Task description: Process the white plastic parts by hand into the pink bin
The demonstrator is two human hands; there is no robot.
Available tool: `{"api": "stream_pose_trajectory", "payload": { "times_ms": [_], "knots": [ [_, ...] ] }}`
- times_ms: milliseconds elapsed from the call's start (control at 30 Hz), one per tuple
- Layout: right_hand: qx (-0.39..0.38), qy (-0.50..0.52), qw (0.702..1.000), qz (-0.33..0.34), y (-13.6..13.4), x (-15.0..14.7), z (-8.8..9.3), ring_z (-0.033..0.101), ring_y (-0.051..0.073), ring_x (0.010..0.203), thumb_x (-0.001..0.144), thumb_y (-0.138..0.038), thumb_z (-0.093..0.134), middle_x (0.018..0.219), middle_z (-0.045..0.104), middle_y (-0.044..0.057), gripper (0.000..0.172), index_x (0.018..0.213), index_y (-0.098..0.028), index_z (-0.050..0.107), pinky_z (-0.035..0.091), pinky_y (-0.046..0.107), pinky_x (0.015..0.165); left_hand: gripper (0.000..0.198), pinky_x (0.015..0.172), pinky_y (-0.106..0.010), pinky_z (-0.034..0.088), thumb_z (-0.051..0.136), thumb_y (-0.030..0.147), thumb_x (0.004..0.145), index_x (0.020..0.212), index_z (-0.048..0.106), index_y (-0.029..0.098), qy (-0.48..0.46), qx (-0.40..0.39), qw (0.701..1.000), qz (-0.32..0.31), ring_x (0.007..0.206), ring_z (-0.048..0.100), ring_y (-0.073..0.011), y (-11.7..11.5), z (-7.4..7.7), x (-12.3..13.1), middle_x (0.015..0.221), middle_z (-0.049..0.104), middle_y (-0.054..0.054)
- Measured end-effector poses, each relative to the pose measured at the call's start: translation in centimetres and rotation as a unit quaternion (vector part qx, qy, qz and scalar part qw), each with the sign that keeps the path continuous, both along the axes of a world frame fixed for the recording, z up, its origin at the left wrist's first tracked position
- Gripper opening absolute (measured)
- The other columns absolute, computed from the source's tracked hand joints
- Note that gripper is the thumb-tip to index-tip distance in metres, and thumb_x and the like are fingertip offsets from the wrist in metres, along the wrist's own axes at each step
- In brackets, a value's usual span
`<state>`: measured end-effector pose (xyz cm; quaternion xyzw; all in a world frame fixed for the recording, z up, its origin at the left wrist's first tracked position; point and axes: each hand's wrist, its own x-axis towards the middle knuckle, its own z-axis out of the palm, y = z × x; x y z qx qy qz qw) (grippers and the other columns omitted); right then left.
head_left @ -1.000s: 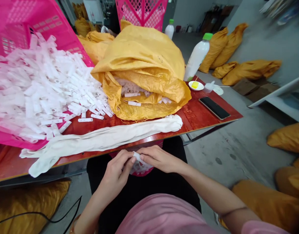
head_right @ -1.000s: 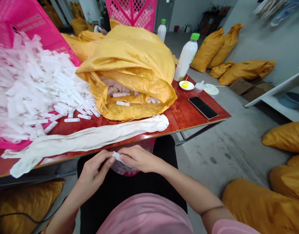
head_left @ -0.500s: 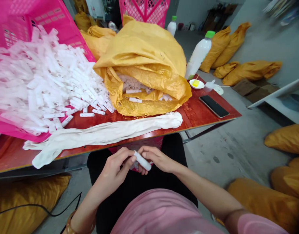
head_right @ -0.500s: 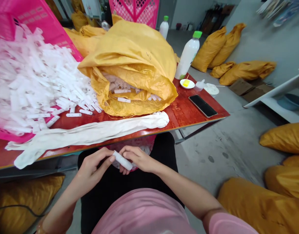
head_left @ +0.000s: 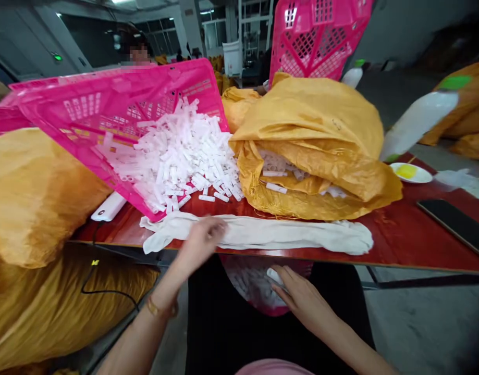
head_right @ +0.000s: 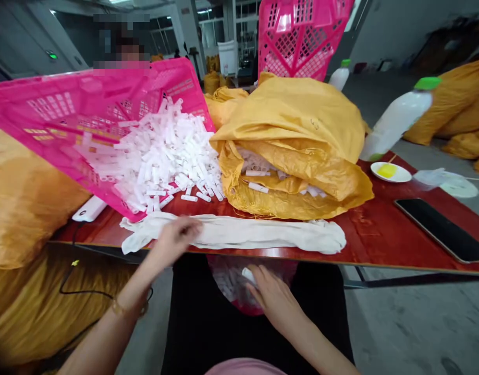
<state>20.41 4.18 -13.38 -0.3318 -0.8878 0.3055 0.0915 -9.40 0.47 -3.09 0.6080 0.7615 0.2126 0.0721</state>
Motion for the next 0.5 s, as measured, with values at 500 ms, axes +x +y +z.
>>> {"api": "stream_pose_trajectory", "payload": {
  "times_ms": [500],
  "knots": [
    [0.24,-0.077,0.962,-0.104,19.2,-9.7,10.8,0.06,0.027,0.116,0.1,-0.013,0.047,0.125,0.062,0.021,0.024,0.116,-0.007,0.064,0.044,0.033,0.094,0.024,0.078,-0.042,0.049,0.068,0.039,0.082,0.069,0.062,0.021,0.019,0.205,0.973,0.104,0.098,0.06,-0.0341,3.2,-2.4,-9.5,0.077,0.056,-0.009]
  ]
}}
